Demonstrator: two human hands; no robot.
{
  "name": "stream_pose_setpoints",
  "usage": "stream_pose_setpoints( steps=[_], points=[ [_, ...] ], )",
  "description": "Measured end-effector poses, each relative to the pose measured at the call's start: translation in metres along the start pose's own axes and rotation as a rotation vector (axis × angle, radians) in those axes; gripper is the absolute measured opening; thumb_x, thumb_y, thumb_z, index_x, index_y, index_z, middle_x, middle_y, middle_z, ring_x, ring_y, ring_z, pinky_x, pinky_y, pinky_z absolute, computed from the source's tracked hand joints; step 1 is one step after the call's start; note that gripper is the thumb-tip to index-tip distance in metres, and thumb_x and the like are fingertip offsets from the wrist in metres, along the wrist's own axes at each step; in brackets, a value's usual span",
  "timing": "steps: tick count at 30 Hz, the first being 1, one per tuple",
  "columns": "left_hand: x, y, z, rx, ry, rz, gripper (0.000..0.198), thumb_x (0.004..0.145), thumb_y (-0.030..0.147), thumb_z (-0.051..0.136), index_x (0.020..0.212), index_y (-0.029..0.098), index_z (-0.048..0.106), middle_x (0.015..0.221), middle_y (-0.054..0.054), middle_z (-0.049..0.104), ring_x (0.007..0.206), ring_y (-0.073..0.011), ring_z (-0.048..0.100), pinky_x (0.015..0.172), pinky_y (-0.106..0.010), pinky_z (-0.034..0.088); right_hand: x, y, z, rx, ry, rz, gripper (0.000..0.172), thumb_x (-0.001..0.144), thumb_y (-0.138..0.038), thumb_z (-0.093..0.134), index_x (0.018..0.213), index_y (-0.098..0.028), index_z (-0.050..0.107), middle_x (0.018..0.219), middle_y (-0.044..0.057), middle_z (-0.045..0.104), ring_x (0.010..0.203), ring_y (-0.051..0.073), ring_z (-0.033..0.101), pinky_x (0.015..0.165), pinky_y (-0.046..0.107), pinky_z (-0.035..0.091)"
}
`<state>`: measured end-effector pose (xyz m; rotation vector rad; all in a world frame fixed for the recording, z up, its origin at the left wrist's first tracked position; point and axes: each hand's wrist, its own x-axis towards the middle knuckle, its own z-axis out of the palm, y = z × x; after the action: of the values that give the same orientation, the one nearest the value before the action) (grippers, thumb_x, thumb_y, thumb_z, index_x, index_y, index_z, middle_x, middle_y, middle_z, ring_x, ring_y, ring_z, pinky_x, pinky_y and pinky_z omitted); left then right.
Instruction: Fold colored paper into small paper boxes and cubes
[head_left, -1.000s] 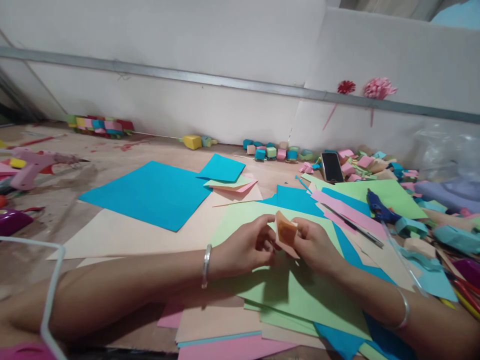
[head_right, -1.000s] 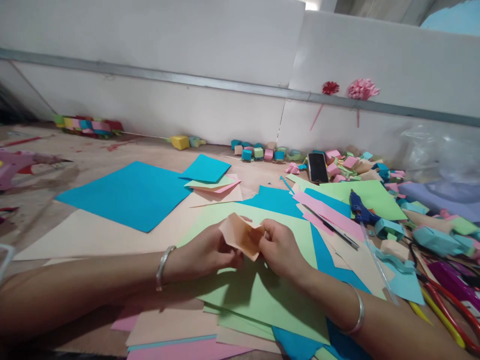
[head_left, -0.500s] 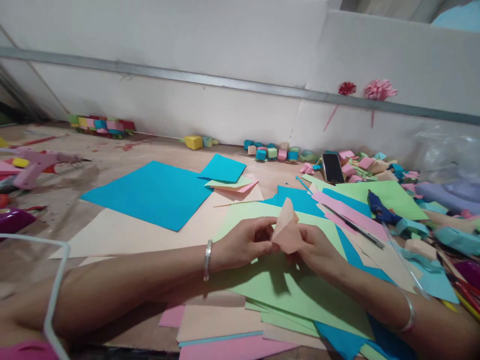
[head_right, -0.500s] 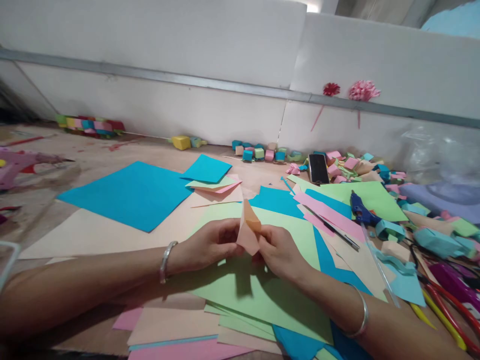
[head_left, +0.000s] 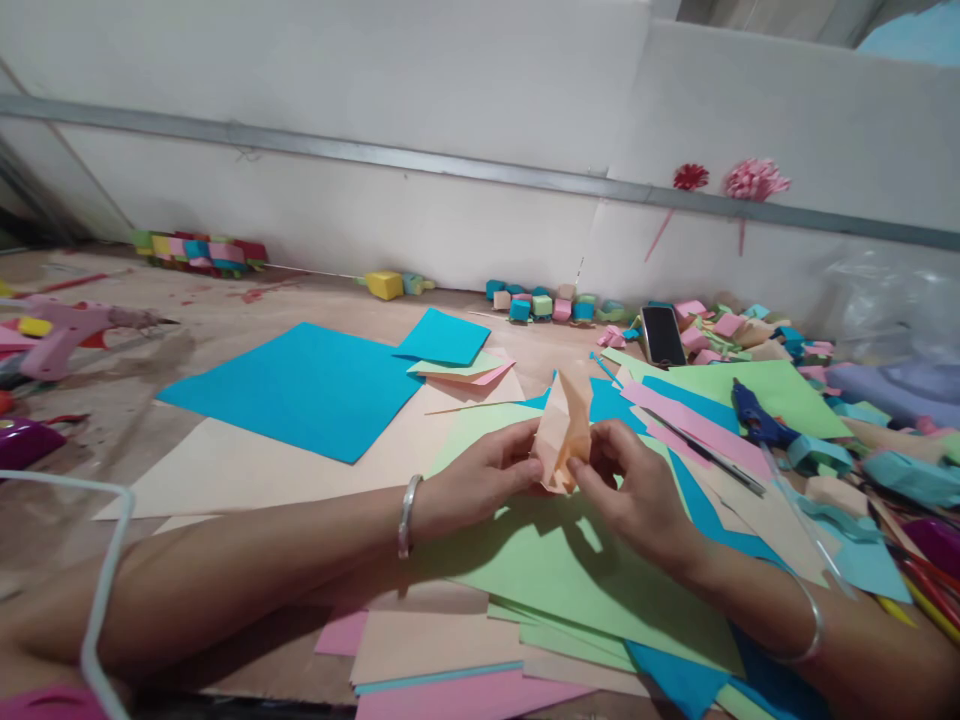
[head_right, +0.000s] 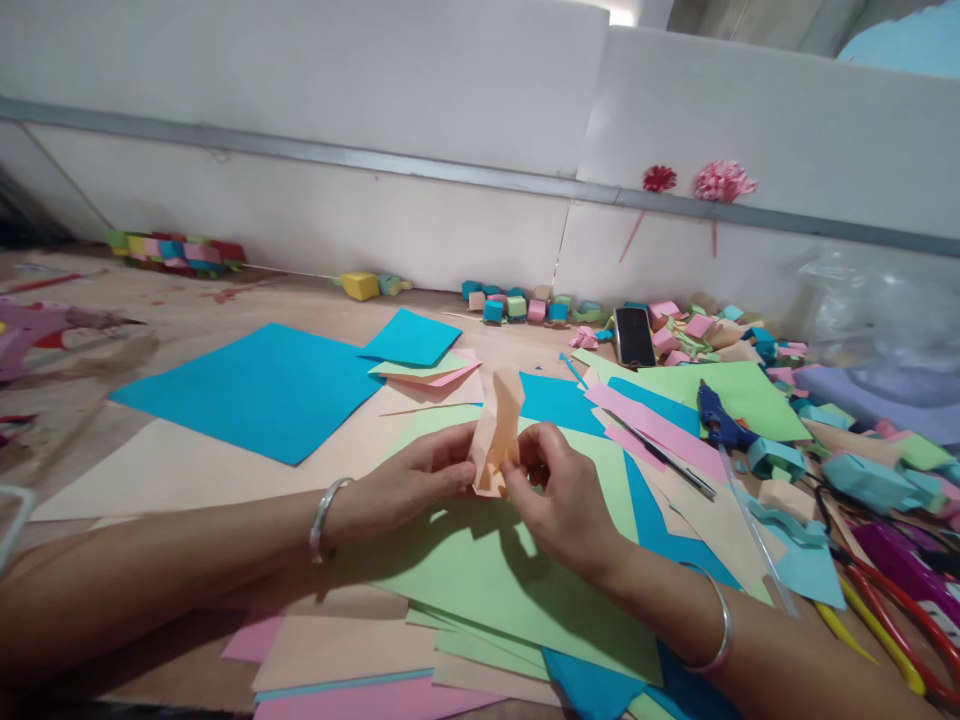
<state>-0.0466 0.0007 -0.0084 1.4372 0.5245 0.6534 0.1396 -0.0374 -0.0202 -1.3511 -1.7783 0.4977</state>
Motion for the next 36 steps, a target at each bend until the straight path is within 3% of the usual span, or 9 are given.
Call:
stream_pose_setpoints(
  steps=[4, 7, 9, 14, 21, 24, 27, 29, 36],
  points=[
    [-0.006, 0.000, 0.004, 0.201, 0.072, 0.052, 0.032, 0.090, 0.038, 0.053, 0.116, 0.019, 0.052, 0.096, -0.006, 0.058, 0.082, -0.0159, 0.054, 0.071, -0.028, 0.047, 0.000, 0.000, 0.005, -0.018, -0.004, 0.065, 0.016, 0.083, -0.029, 0.056, 0.080, -0.023, 0.041, 0.063, -0.006, 0.047, 0.054, 0.010, 0.043, 0.049, 0.024, 0.033],
    [-0.009, -0.001, 0.006, 0.343, 0.090, 0.025, 0.055, 0.073, 0.033, 0.073, 0.120, 0.019, 0.048, 0.093, -0.003, 0.059, 0.076, -0.0155, 0.054, 0.063, -0.026, 0.046, -0.001, -0.001, 0.009, -0.027, -0.028, 0.081, 0.013, 0.083, -0.027, 0.055, 0.083, -0.023, 0.043, 0.065, -0.006, 0.049, 0.055, 0.011, 0.045, 0.051, 0.024, 0.034],
    [-0.010, -0.003, 0.006, 0.378, 0.144, 0.043, 0.066, 0.068, 0.026, 0.075, 0.126, 0.020, 0.045, 0.103, -0.006, 0.059, 0.081, -0.0177, 0.055, 0.066, -0.027, 0.048, -0.002, -0.001, 0.010, -0.029, -0.030, 0.070, 0.010, 0.083, -0.025, 0.053, 0.082, -0.022, 0.044, 0.066, -0.006, 0.050, 0.056, 0.011, 0.046, 0.051, 0.024, 0.035],
    [-0.009, -0.012, 0.003, 0.338, 0.148, 0.118, 0.072, 0.076, 0.027, 0.068, 0.139, 0.022, 0.034, 0.113, -0.011, 0.058, 0.090, -0.0213, 0.057, 0.071, -0.031, 0.049, -0.001, 0.001, 0.010, -0.019, -0.036, -0.001, 0.001, 0.085, -0.021, 0.050, 0.085, -0.022, 0.051, 0.067, -0.005, 0.053, 0.056, 0.011, 0.046, 0.053, 0.025, 0.036],
    [-0.010, -0.015, 0.000, 0.312, 0.068, 0.119, 0.061, 0.081, 0.029, 0.066, 0.135, 0.021, 0.040, 0.121, -0.011, 0.056, 0.096, -0.0221, 0.056, 0.075, -0.032, 0.049, 0.002, 0.002, 0.009, -0.053, 0.034, -0.192, 0.013, 0.086, -0.021, 0.054, 0.092, -0.021, 0.066, 0.099, 0.006, 0.061, 0.096, 0.020, 0.055, 0.083, 0.033, 0.044],
    [-0.010, -0.013, 0.002, 0.269, 0.050, 0.101, 0.059, 0.080, 0.032, 0.068, 0.132, 0.020, 0.044, 0.122, -0.012, 0.055, 0.096, -0.0220, 0.056, 0.074, -0.032, 0.050, 0.002, 0.004, 0.010, -0.028, 0.057, -0.224, 0.015, 0.086, -0.018, 0.053, 0.093, -0.022, 0.065, 0.100, 0.004, 0.064, 0.095, 0.018, 0.057, 0.082, 0.032, 0.045],
    [-0.011, -0.012, 0.003, 0.245, 0.033, 0.083, 0.060, 0.079, 0.037, 0.068, 0.132, 0.020, 0.045, 0.123, -0.013, 0.053, 0.095, -0.0217, 0.056, 0.072, -0.031, 0.051, 0.001, 0.006, 0.012, -0.040, 0.125, -0.158, 0.005, 0.082, -0.017, 0.056, 0.081, -0.021, 0.056, 0.082, 0.000, 0.062, 0.077, 0.015, 0.058, 0.069, 0.029, 0.046],
    [-0.011, -0.012, 0.003, 0.236, 0.023, 0.097, 0.061, 0.080, 0.040, 0.068, 0.133, 0.020, 0.044, 0.124, -0.013, 0.052, 0.097, -0.0220, 0.055, 0.072, -0.031, 0.051, 0.001, 0.008, 0.013, -0.040, 0.178, -0.077, 0.012, 0.079, -0.018, 0.059, 0.078, -0.022, 0.048, 0.075, -0.002, 0.058, 0.069, 0.014, 0.055, 0.063, 0.028, 0.045],
    [-0.010, -0.013, 0.002, 0.211, 0.036, 0.105, 0.050, 0.083, 0.037, 0.066, 0.126, 0.019, 0.047, 0.117, -0.011, 0.056, 0.092, -0.0189, 0.057, 0.070, -0.028, 0.049, -0.002, 0.008, 0.013, 0.144, 0.173, 0.050, 0.023, 0.078, -0.025, 0.064, 0.086, -0.024, 0.043, 0.091, 0.003, 0.064, 0.083, 0.019, 0.062, 0.073, 0.033, 0.050]
  ],
)
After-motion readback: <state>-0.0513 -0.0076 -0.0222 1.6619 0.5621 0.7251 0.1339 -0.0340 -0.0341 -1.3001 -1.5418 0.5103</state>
